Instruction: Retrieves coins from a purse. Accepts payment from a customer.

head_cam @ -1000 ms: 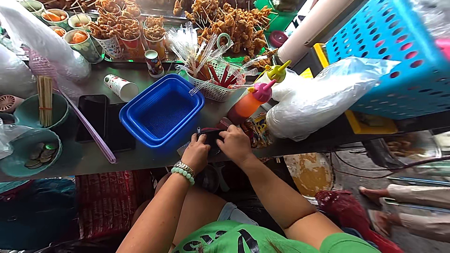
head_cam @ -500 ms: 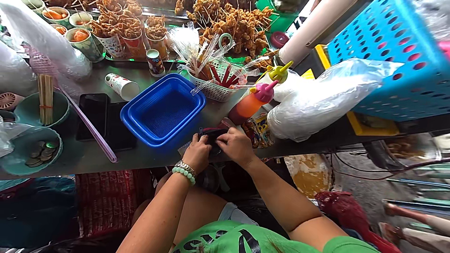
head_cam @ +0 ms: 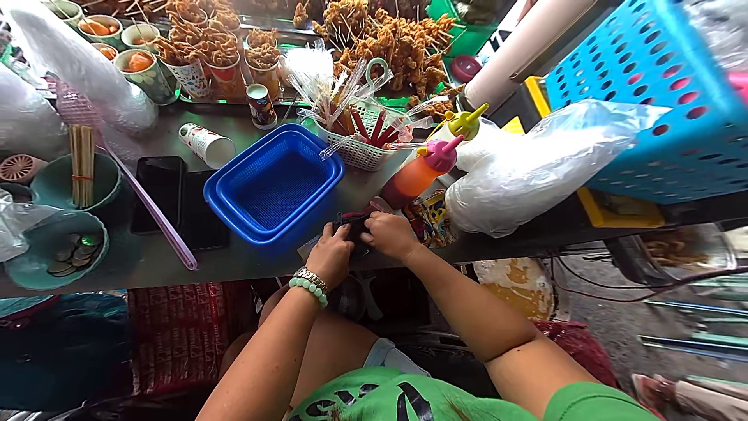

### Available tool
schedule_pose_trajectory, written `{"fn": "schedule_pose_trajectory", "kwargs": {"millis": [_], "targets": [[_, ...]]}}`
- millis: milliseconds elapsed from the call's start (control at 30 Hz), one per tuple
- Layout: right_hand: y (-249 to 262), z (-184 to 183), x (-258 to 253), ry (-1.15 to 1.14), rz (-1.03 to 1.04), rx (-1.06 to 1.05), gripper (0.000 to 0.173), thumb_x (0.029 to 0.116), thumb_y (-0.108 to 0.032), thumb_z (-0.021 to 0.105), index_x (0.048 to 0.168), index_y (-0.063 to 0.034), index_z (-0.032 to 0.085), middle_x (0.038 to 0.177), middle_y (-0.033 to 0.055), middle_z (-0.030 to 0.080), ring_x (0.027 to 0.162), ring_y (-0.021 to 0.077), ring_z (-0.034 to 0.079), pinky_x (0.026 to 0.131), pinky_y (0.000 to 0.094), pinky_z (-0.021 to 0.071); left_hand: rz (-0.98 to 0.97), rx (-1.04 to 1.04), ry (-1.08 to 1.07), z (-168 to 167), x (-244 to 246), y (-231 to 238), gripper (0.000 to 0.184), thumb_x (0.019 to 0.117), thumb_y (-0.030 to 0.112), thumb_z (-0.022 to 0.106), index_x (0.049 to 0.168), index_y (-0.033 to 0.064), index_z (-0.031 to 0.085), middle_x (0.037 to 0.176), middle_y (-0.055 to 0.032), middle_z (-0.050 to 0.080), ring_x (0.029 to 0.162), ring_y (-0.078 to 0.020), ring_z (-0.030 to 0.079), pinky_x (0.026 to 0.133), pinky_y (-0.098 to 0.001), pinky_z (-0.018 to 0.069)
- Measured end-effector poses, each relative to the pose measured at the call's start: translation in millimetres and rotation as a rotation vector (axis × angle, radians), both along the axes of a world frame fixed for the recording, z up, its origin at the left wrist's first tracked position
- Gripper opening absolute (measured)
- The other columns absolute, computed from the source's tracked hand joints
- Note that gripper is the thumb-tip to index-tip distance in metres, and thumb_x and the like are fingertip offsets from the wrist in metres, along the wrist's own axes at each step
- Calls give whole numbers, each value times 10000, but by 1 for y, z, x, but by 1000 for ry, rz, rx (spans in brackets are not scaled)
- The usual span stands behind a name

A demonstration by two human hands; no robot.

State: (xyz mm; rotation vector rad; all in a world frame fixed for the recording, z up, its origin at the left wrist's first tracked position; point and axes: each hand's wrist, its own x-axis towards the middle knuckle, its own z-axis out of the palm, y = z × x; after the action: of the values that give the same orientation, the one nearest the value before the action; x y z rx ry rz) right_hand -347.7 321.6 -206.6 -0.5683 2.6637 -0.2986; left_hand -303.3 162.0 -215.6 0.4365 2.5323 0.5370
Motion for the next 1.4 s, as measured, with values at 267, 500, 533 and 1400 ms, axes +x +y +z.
{"fn": "schedule_pose_trajectory", "kwargs": {"millis": [267,500,533,1400], "targets": [[27,-8,-4,-307,-224,-529,196,1008,-148,645,1057,8,753,1006,118,699,925,157,636,880,354,510,5,20,-2,-1,-1,-1,349,840,-127,592,1150,-20,710,1601,-176,393,1511,-417,274,1174,-508,354],[30,-10,-1,-370,-276,-568,162,990,-142,670,1019,-16,768,896,46,694,820,60,596,797,271,482,12,25,6,-2,-1,-1,340,837,-114,604,1142,-12,716,1598,-173,399,1505,-422,286,1163,-520,368],[30,-11,-1,-355,-285,-570,160,984,-147,678,1002,-20,774,883,47,689,817,70,591,793,281,479,15,30,9,-2,-1,-1,335,834,-112,607,1134,-13,718,1597,-173,400,1502,-423,290,1159,-524,371],[56,-13,46,-595,-1082,-1279,238,1006,94,469,1200,44,598,995,75,664,806,118,672,762,252,581,23,-3,-7,-1,-1,-1,351,836,-103,615,1155,2,718,1579,-180,416,1507,-417,275,1163,-511,366]]}}
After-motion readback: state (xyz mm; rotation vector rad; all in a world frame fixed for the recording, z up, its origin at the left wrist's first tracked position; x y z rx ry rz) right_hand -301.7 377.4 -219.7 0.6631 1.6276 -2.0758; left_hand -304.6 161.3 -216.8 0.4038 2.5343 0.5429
